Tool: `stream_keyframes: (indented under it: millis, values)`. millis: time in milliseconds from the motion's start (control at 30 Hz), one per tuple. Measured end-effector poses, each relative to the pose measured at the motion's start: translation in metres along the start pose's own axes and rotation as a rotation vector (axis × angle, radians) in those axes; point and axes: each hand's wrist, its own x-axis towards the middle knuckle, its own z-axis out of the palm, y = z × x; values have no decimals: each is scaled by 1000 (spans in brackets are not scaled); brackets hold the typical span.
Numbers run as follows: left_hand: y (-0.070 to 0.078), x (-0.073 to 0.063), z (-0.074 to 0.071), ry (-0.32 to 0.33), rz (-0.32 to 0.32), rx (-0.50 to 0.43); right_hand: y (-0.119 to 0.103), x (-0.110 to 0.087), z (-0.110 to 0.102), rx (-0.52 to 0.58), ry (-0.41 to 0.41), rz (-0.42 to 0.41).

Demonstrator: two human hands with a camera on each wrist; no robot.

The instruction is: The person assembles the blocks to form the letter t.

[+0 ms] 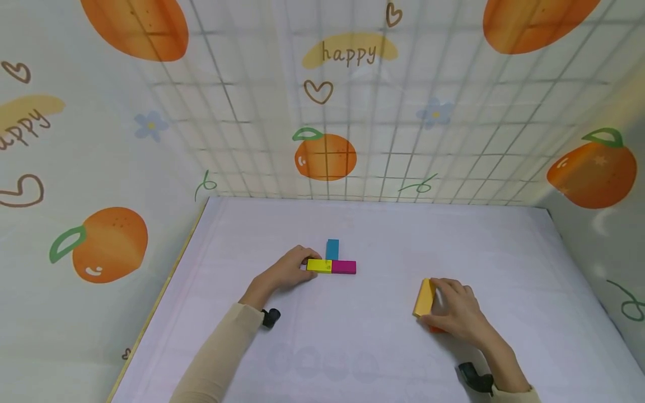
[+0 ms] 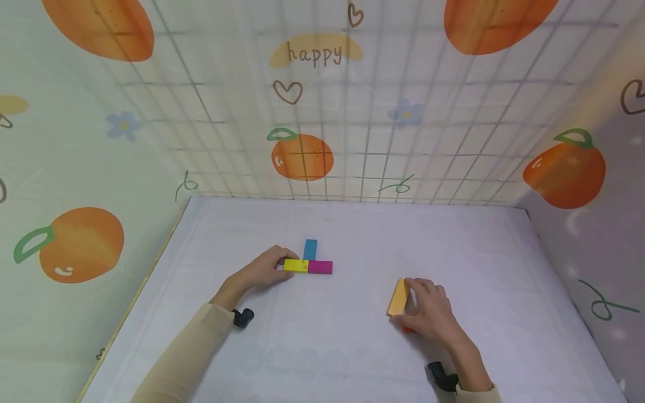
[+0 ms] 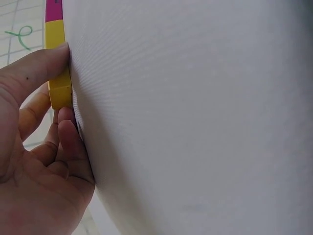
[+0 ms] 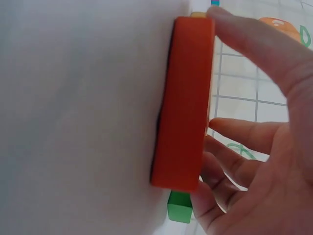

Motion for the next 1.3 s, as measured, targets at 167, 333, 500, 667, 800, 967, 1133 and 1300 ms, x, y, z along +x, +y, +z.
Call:
stream_keyframes:
  millis: [167,333,500,667,800,967,1133,1300]
  values:
    - [0,-1,1,4,-4,4,-1,0,1,-29,-4,-4]
    - [0,-1,0,6,-8,-2,-2,1,1,-38,-7,-5]
    - [-1,-1,0,0,-13,-6,-2,1,1,-39,-10,-2]
    - [-1,-1,0,-1,-6,-4,-1,1,1,-33,-5,-14]
    - [0,-2,0,-2,-4,-8,-2,0,2,-31,4,-20]
    - [1,-2,-1,-1,-3,2,-6,0,1,-9,10,-28]
    - [1,-2,0,2,-2,8,-11,3,3,22,7,-43]
    - [-2,-1,1,2,11,15,-17,8,9,26,13,-86]
